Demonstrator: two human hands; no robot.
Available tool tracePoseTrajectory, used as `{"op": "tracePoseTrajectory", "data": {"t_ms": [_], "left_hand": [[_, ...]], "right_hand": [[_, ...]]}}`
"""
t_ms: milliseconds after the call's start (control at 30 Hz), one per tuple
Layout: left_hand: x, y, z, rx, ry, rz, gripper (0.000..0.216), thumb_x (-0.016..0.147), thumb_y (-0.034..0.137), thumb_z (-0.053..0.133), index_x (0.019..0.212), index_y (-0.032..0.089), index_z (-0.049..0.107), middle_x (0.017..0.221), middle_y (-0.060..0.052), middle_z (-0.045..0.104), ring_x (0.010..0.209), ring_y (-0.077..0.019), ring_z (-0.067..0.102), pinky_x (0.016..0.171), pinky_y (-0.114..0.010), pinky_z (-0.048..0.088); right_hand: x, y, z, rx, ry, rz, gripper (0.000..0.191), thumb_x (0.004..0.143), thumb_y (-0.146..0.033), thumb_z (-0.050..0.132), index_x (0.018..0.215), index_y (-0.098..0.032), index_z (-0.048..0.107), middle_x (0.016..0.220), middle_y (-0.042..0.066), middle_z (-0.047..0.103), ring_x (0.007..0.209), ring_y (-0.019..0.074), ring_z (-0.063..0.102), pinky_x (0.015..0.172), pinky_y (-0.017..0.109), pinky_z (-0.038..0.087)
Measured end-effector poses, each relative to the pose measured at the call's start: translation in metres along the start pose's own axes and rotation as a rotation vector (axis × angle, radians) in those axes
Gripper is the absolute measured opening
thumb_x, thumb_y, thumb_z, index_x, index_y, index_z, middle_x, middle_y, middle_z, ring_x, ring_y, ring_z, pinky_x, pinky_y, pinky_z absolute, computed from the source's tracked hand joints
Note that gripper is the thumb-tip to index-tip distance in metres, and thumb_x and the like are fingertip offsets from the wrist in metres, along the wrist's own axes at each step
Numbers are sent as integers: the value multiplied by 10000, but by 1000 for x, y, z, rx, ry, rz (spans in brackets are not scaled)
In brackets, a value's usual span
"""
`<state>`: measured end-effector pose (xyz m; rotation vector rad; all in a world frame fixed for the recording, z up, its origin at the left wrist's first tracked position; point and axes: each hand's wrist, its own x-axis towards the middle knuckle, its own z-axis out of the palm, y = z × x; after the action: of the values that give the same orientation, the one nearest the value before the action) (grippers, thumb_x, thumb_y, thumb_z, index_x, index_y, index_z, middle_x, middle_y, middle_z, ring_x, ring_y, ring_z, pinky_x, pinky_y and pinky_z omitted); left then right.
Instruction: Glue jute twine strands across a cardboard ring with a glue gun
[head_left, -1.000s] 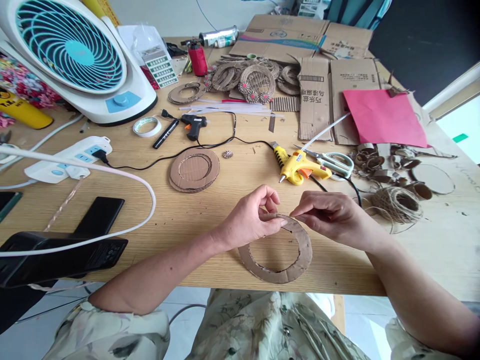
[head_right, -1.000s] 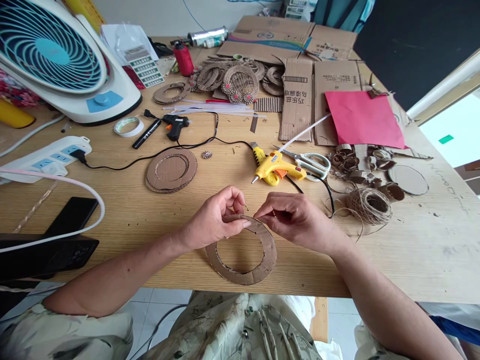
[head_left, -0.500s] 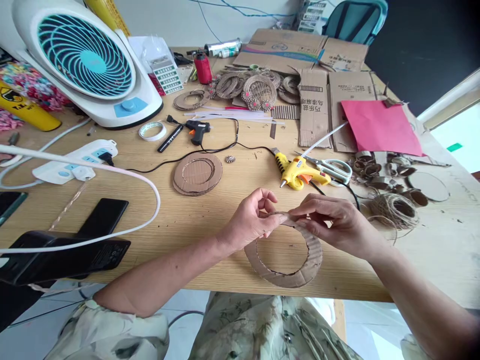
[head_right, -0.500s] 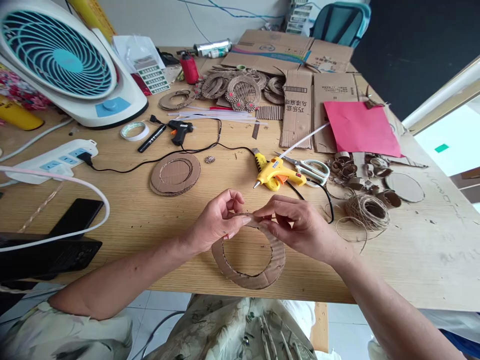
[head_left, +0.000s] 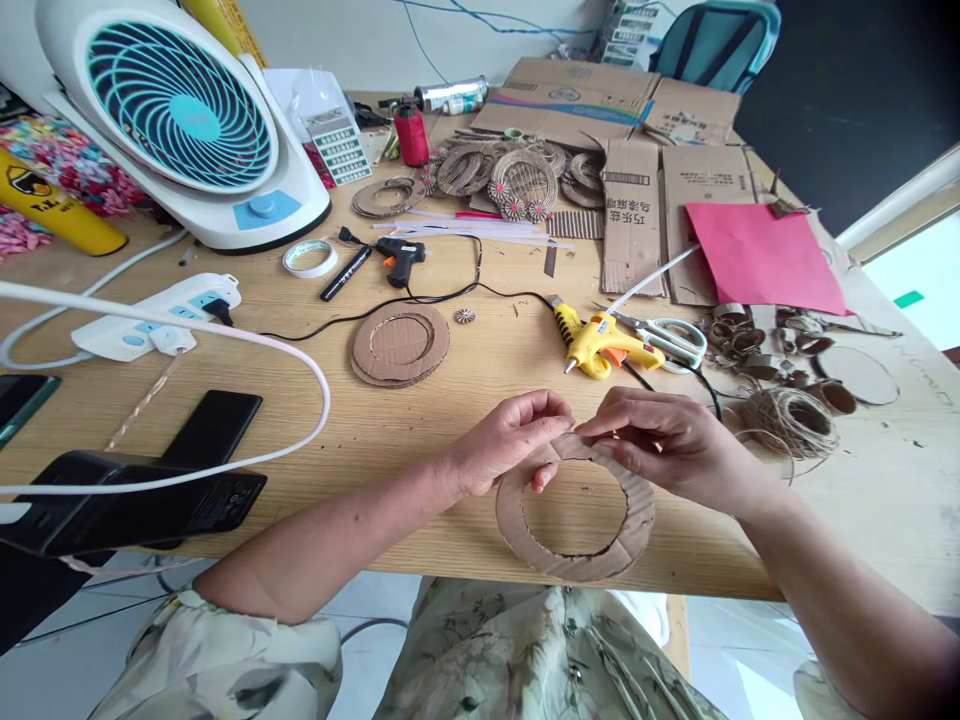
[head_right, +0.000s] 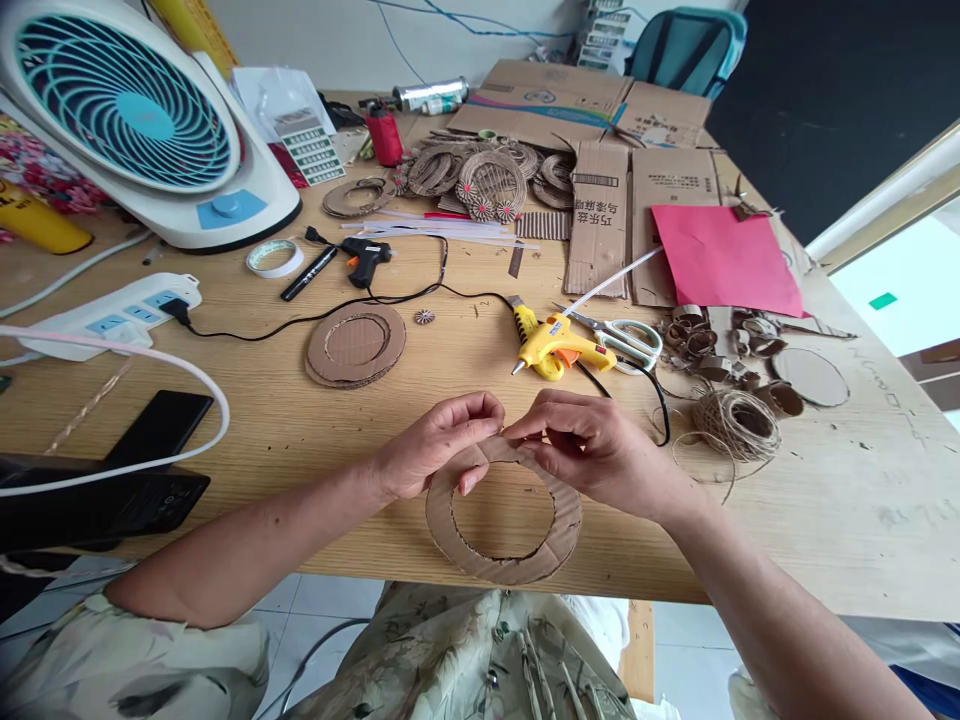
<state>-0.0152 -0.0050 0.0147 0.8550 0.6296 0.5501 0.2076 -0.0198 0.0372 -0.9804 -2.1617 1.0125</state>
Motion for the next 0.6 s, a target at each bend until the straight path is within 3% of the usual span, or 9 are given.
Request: {"op": "tracePoseTrajectory", "data": {"t_ms": [233, 433, 600], "left_hand": [[1, -2, -4, -26, -53, -68, 224, 898, 361, 625, 891, 183, 489, 731, 69, 494, 393, -49, 535, 360, -147, 385], [-1, -2, -1, -23, -101, -46, 235, 908, 375, 637, 922, 181, 504, 799, 61, 526, 394, -34, 530, 374, -151, 403], [0, -3, -2, -16, -144, -18, 292, 897, 422, 672, 941, 181, 513, 838, 49, 569, 386, -31, 527, 368, -156, 404]], "right_hand": [[3, -5, 1, -5, -4, 31, 116, 919, -230, 633, 1012, -216, 702, 815, -1, 641, 655, 67, 549, 583, 201, 422], [3, -5, 3, 55, -37, 145, 125, 915, -314, 641, 950, -195, 637, 601, -73, 446, 517, 62, 370, 471, 213, 309], [7, -4, 0, 116, -73, 157, 150, 911, -321, 624, 971, -183, 619, 636, -51, 520, 529, 67, 400, 471, 214, 318]]}}
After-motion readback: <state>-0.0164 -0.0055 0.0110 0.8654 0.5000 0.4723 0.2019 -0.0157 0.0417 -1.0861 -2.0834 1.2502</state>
